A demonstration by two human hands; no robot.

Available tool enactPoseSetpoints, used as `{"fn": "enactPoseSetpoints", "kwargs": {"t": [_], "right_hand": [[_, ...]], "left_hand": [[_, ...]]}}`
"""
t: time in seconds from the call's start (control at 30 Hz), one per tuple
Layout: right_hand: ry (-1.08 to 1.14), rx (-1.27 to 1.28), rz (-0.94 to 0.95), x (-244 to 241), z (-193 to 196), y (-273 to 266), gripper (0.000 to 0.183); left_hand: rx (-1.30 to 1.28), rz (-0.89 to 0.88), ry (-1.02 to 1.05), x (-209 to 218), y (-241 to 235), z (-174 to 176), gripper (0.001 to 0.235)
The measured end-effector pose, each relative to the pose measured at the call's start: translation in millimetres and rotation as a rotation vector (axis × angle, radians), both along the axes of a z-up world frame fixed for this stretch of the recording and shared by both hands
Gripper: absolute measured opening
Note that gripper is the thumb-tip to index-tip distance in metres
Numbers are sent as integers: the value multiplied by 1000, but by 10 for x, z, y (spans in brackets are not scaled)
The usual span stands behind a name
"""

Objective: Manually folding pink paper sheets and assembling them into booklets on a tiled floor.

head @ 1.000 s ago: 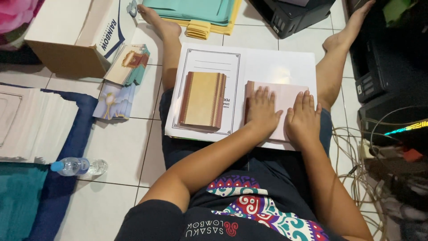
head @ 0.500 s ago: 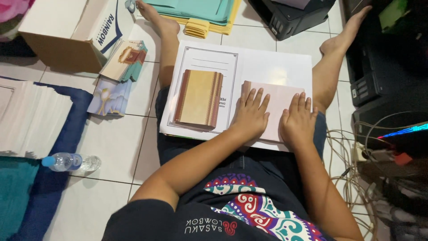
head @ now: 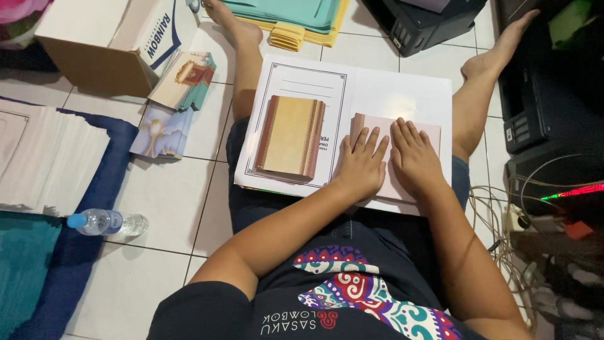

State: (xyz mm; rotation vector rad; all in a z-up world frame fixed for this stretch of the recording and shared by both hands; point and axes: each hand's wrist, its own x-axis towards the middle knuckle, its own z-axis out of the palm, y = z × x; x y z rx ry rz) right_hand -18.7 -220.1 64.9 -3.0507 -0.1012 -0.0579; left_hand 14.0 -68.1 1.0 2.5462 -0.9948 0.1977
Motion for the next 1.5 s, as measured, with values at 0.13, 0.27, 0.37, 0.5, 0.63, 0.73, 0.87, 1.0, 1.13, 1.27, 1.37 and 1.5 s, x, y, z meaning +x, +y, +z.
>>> {"fn": "enactPoseSetpoints", "kwargs": {"t": [0.13, 0.27, 0.37, 0.5, 0.63, 0.73, 0.87, 1.0, 1.13, 1.27, 1.37, 1.5], "right_hand": [[-20, 76, -118, 11, -210, -256, 66], [-91, 76, -227, -167, -265, -302, 67], [-105, 77, -232, -211, -276, -272, 67], [-136, 92, -221, -221, -312, -277, 66], [-152, 87, -230, -184, -388, -321, 67], [-150, 75, -236, -196, -381, -319, 66], [-139, 74, -235, -185, -379, -318, 66], [-85, 83, -258, -198, -286, -272, 67], [-36, 83, -263, -174, -262, -286, 69], [3, 11, -287, -51, -352, -341, 71], [20, 53, -267, 20, -249, -173, 74], [-88, 275, 62, 71, 208, 537, 51]], "left_hand": [[39, 3, -2, -12, 22, 51, 61], [89, 27, -8, -11, -25, 127, 65], [108, 12, -33, -44, -150, 58, 73], [80, -146, -74, 81, -368, -21, 71], [105, -118, -96, 379, -462, 66, 69], [112, -108, -76, 413, -496, 67, 71], [100, -156, -51, 123, -282, 124, 73], [29, -319, -68, -208, 134, 201, 66], [-43, -375, -137, -326, 556, 204, 60], [-234, -304, 411, -301, 1136, 765, 44], [-465, -8, 264, -28, 1532, 585, 29], [-154, 597, -85, 258, 2023, 469, 54]]}}
